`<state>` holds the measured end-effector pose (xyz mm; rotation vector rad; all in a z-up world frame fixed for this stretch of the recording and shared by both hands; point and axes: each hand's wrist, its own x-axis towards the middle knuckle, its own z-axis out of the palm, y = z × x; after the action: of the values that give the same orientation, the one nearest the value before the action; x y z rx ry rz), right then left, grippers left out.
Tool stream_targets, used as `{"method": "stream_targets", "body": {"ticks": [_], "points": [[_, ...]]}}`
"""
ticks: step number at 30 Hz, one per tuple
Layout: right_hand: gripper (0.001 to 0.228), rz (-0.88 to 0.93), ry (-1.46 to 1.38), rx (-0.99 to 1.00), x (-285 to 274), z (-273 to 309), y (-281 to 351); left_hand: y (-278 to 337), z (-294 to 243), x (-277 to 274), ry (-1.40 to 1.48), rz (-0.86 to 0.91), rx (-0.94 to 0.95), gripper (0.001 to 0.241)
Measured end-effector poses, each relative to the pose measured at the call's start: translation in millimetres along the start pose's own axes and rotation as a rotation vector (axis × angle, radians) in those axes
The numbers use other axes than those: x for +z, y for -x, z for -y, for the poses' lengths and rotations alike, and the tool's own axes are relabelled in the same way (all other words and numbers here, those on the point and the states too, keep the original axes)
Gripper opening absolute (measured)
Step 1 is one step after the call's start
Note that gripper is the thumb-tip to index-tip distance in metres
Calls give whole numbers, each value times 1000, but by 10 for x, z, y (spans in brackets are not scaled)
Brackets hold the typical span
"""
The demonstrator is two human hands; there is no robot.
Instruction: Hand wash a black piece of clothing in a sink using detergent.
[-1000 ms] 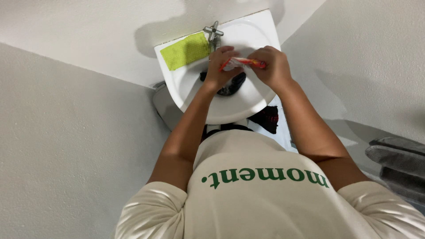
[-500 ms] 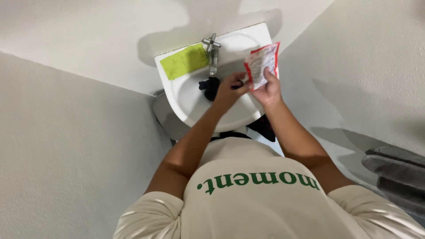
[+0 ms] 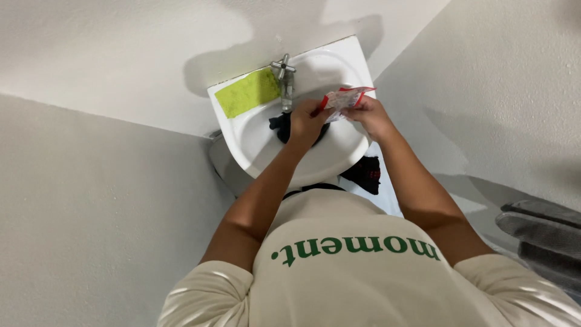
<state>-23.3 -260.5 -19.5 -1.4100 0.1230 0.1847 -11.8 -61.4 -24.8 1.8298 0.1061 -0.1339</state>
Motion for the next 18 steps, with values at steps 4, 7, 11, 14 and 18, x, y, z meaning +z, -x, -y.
{"method": "stream_targets", "body": {"ticks": [4, 7, 11, 14, 18], "points": [[9, -157, 224, -13, -10, 20, -341, -54, 20, -33, -16, -155, 265, 26], [6, -203, 331, -141, 98, 306, -556, -92, -13, -321, 143, -170, 227, 28], [28, -143, 187, -11, 104, 327, -938, 36, -68, -731, 193, -282, 170, 19], [32, -97, 150, -71, 210, 332, -1151, 50, 181, -862, 110, -359, 149, 13], [23, -165, 559, -274, 290, 166, -1366, 178, 445, -913, -73, -330, 27, 10]]}}
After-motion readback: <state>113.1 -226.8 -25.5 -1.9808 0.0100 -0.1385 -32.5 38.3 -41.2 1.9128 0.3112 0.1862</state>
